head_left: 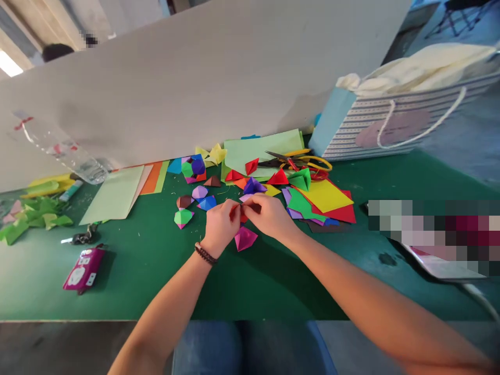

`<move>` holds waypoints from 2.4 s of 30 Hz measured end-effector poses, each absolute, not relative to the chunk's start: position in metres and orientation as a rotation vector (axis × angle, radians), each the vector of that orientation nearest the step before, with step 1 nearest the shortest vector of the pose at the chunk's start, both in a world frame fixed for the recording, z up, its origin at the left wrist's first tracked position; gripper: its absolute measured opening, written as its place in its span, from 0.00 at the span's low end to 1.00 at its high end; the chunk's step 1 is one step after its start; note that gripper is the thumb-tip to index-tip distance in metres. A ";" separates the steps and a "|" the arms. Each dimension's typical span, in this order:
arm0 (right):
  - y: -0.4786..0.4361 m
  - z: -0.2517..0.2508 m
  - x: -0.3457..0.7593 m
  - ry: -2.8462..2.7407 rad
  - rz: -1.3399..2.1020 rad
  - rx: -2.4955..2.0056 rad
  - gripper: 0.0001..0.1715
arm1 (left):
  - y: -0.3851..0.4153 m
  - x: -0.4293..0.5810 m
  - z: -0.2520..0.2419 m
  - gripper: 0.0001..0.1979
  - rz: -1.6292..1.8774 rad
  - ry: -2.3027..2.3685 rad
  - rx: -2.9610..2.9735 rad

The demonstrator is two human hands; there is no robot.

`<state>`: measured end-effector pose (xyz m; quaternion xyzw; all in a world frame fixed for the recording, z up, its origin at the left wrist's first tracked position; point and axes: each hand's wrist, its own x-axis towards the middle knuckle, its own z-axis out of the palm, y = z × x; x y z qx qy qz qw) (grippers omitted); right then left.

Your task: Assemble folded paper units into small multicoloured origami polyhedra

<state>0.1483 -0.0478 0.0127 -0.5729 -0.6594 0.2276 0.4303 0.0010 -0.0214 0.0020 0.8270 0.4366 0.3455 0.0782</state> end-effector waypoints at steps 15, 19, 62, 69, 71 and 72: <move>-0.054 0.012 0.150 -1.629 0.482 -1.526 0.08 | -0.027 0.007 -0.006 0.08 1.030 1.186 2.528; -0.056 0.013 0.148 -1.669 0.434 -1.548 0.09 | -0.028 0.008 -0.005 0.08 0.986 1.169 2.553; -0.041 -0.007 0.149 -1.163 0.835 -1.331 0.18 | -0.026 0.018 -0.012 0.04 0.972 0.985 1.262; -0.041 -0.006 0.151 -1.190 0.887 -1.294 0.09 | -0.028 0.016 -0.007 0.05 0.926 0.814 1.316; -0.041 -0.007 0.152 -1.207 0.868 -1.292 0.10 | -0.027 0.018 -0.010 0.06 0.942 0.748 1.231; -0.042 -0.008 0.152 -1.206 0.852 -1.292 0.11 | -0.027 0.019 -0.011 0.07 0.948 0.714 1.166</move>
